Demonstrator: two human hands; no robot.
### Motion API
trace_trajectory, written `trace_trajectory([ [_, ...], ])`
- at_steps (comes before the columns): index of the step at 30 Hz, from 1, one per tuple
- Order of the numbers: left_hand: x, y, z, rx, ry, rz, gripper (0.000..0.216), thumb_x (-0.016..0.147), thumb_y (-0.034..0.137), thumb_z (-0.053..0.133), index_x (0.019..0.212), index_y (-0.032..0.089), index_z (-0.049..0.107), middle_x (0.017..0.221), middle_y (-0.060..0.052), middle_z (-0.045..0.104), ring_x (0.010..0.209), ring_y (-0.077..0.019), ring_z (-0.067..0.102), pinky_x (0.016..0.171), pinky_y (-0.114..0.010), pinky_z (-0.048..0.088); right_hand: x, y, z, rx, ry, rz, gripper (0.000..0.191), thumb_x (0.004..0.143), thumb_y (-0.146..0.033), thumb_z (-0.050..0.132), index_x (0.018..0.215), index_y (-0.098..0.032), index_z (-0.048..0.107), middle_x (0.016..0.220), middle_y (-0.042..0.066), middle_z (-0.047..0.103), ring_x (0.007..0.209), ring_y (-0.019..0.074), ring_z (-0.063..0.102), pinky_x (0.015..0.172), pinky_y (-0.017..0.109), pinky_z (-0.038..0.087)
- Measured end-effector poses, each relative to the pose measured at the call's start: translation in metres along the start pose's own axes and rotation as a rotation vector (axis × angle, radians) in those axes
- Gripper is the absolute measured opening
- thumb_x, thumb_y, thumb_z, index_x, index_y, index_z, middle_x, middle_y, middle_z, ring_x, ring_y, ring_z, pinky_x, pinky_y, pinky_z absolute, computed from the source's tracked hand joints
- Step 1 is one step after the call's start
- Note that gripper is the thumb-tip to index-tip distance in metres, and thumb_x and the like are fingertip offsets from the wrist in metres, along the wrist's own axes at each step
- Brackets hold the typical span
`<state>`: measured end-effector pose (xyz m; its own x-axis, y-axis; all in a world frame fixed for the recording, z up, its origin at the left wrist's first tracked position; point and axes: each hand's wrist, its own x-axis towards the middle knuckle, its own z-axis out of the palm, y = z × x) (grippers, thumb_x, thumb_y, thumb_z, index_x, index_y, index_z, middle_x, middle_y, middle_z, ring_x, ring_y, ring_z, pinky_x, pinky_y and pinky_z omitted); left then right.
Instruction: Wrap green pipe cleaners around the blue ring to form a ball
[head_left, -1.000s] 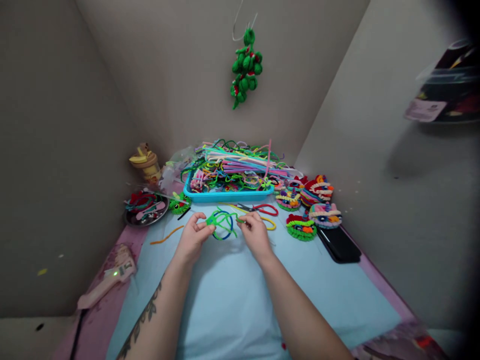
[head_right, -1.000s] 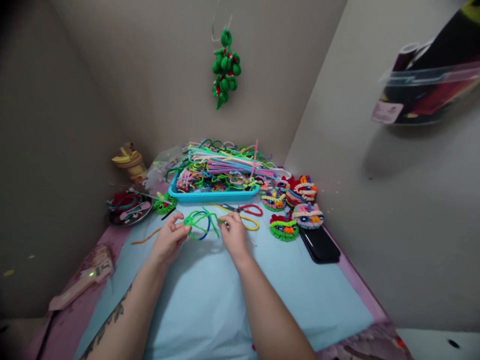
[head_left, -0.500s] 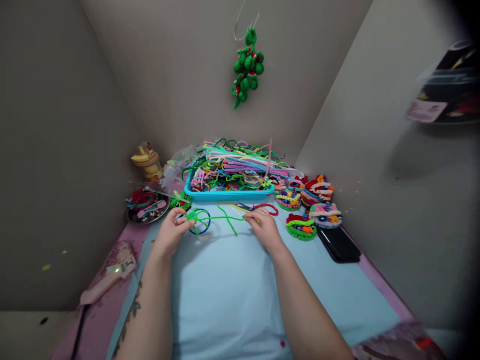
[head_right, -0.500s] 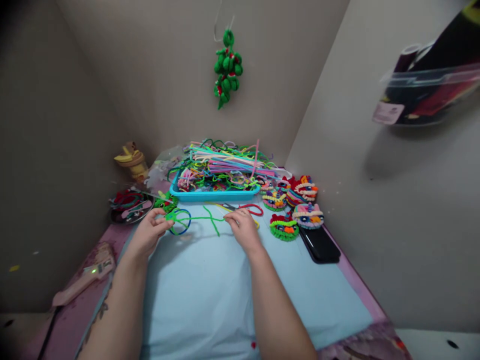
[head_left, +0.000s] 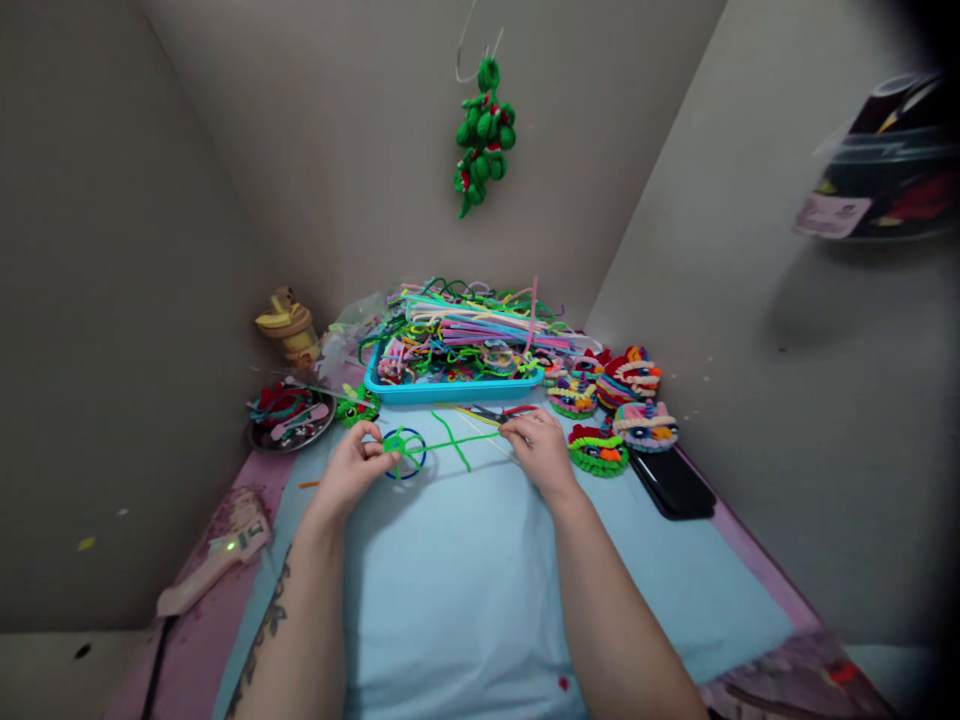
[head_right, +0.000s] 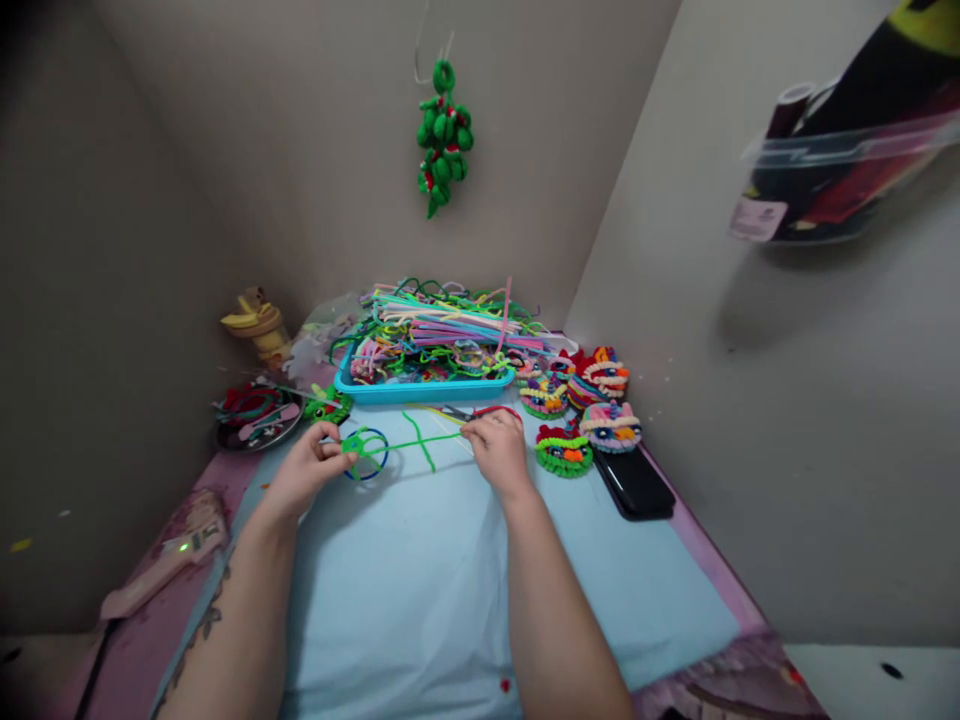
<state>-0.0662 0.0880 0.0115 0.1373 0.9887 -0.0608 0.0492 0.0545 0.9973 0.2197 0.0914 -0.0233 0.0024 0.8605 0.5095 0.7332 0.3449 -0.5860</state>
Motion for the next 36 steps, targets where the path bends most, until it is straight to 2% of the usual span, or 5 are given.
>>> trace_trajectory([
  [7,0.003,-0.002,0.006,0.001,0.078,-0.001,0.037,0.062,0.027,0.071,0.082,0.02,0.041,0.052,0.009,0.048,0.046,-0.0061,0.044,0.049,-0.015,0.028,-0.001,-0.003,0.009,0.008,-0.061,-0.049,0.048,0.07,-0.017,0.059,0.116,-0.027,0.056,0.12,0.005,0.054,0.111,0.0271,0.039,0.094,0.047,0.033],
  [14,-0.001,0.003,0.008,-0.07,-0.005,-0.011,0.035,0.063,0.022,0.07,0.081,0.021,0.04,0.048,0.011,0.043,0.042,-0.0038,0.037,0.046,-0.015,0.024,-0.004,-0.018,0.014,-0.004,-0.122,-0.062,0.026,0.076,-0.02,0.057,0.101,-0.023,0.064,0.089,0.007,0.06,0.092,0.0246,0.048,0.083,0.04,0.041],
  [24,-0.003,0.005,0.008,-0.133,-0.018,-0.017,0.037,0.06,0.024,0.073,0.079,0.021,0.041,0.048,0.011,0.043,0.044,-0.0052,0.042,0.046,-0.015,0.025,-0.007,-0.027,0.018,0.211,-0.118,-0.042,0.013,0.077,-0.018,0.053,0.079,-0.022,0.066,0.082,0.004,0.058,0.081,0.0174,0.055,0.074,0.03,0.044],
  [30,-0.001,-0.005,0.022,-0.047,-0.04,-0.012,0.035,0.062,0.028,0.072,0.08,0.02,0.043,0.055,0.007,0.052,0.049,-0.0079,0.048,0.05,-0.017,0.029,-0.011,-0.045,0.03,0.595,-0.021,0.274,0.007,0.073,-0.026,0.057,0.073,-0.02,0.061,0.071,0.002,0.06,0.067,0.0159,0.057,0.062,0.028,0.046],
  [36,-0.004,-0.009,0.035,-0.02,-0.095,-0.036,0.035,0.061,0.029,0.071,0.079,0.02,0.043,0.056,0.007,0.052,0.047,-0.0071,0.045,0.048,-0.017,0.027,-0.013,-0.056,0.04,1.094,-0.006,0.559,0.021,0.066,-0.034,0.066,0.077,-0.02,0.055,0.063,-0.002,0.061,0.057,0.0141,0.06,0.056,0.027,0.048],
])
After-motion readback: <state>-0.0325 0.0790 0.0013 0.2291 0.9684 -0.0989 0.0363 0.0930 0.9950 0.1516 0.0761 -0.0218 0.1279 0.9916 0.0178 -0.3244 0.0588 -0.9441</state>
